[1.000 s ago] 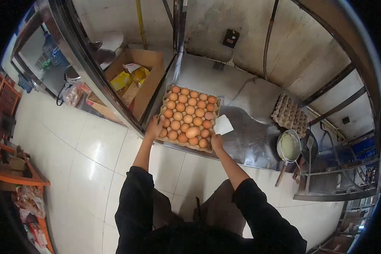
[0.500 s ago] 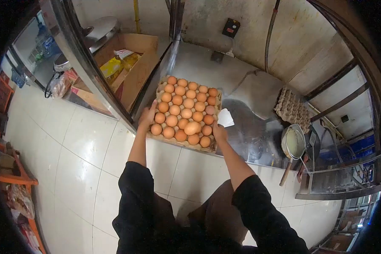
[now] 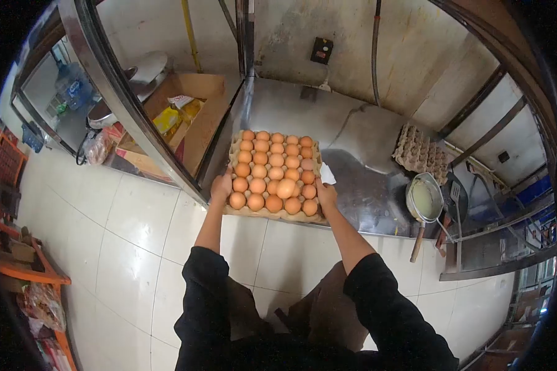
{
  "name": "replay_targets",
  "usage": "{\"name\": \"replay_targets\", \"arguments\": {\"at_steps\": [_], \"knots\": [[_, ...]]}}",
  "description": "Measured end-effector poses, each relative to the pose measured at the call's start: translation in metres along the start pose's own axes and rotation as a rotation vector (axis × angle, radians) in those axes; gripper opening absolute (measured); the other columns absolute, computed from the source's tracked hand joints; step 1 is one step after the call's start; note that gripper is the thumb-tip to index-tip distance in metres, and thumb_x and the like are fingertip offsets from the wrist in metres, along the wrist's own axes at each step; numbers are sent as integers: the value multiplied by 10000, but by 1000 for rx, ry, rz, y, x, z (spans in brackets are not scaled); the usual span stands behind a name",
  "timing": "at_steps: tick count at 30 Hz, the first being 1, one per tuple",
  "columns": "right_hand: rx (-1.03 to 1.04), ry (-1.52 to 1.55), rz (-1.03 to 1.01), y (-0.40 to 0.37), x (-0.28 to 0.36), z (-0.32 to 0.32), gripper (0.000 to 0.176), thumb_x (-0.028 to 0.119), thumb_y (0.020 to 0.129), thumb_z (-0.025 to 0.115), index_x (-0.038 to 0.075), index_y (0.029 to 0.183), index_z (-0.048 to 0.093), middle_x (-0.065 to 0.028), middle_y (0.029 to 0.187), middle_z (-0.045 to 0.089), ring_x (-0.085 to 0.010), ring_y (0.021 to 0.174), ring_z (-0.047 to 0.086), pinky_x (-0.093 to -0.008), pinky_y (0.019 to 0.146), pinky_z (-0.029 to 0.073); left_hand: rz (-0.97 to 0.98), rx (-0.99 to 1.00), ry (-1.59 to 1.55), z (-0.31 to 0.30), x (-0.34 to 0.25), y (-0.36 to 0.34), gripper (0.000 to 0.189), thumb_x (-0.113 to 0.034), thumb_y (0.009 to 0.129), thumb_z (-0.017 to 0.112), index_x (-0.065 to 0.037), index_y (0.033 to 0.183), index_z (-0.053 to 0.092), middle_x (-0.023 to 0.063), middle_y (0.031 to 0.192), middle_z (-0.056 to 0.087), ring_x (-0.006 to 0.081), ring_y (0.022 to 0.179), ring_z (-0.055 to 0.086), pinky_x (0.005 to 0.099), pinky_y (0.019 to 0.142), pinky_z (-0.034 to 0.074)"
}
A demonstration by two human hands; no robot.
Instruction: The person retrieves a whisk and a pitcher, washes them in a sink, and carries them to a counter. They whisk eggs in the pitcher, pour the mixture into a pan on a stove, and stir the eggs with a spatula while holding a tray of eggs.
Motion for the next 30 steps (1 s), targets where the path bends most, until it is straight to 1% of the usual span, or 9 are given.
{"name": "replay_targets", "arguments": {"at_steps": [5,7,10,12,14,22,24,25,30], "knots": [[-164,7,-92,-25,16,-11,488,431,679,497,-28,804,603,-213,818,582,-323,817,553,-362,743,403,48,-1,-12,-2,16,-6,683,-519,768,309,103,957,516,287,1020,472,365,1016,433,376,877,310],[-196,42,-74,-46,28,-19,422,350,689,533,-56,788,592,-211,776,588,-285,771,569,-342,712,415,-68,-31,11,-29,-5,-41,570,-453,779,340,55,924,553,267,976,505,368,966,464,382,839,337],[-16,75,25,-54,55,-40,483,418,676,521,-36,824,590,-210,782,587,-290,781,573,-341,695,420,-153,86,-77,-72,-48,-66,533,-441,780,344,23,915,568,249,930,533,364,920,491,384,799,360],[-56,-16,23,-65,95,-72,455,389,695,519,-45,816,581,-193,737,590,-254,722,580,-334,660,422,-209,85,-46,-112,-97,-86,504,-430,781,351,2,900,580,235,881,554,355,879,513,383,766,374],[-97,26,-111,-78,142,-106,407,349,712,525,-46,794,575,-178,690,582,-229,656,565,-322,634,418,-261,64,-95,-149,-130,-99,511,-434,780,354,12,886,579,232,870,558,349,873,518,381,765,377],[117,-277,50,-75,468,-172,335,286,719,532,-43,656,532,-147,553,512,-158,523,468,-316,528,394,-581,164,-323,-339,-271,-50,466,-387,809,359,21,889,571,213,868,566,328,854,530,365,747,389],[171,-412,124,-56,553,-162,346,292,722,531,-45,647,525,-140,546,508,-149,519,461,-315,523,392,-647,197,-310,-401,-316,-4,468,-388,810,356,19,890,572,211,864,568,324,852,533,363,748,389],[185,-552,177,-44,645,-151,357,299,726,530,-47,638,519,-132,539,504,-141,516,453,-314,518,390,-681,243,-330,-459,-351,47,469,-388,810,354,18,892,573,209,861,569,320,850,535,361,749,390],[113,-510,192,-34,843,-48,388,326,743,518,-47,637,519,-123,532,495,-130,508,435,-303,497,382,-687,354,-364,-617,-381,225,465,-384,814,353,20,893,568,199,856,575,299,825,548,349,740,398]]}}
Point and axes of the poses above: each hand's wrist, its own y-axis towards the middle knuckle, its own z-axis out of the palm, x = y × z, the point moved 2 cm from there along y, towards the middle knuckle
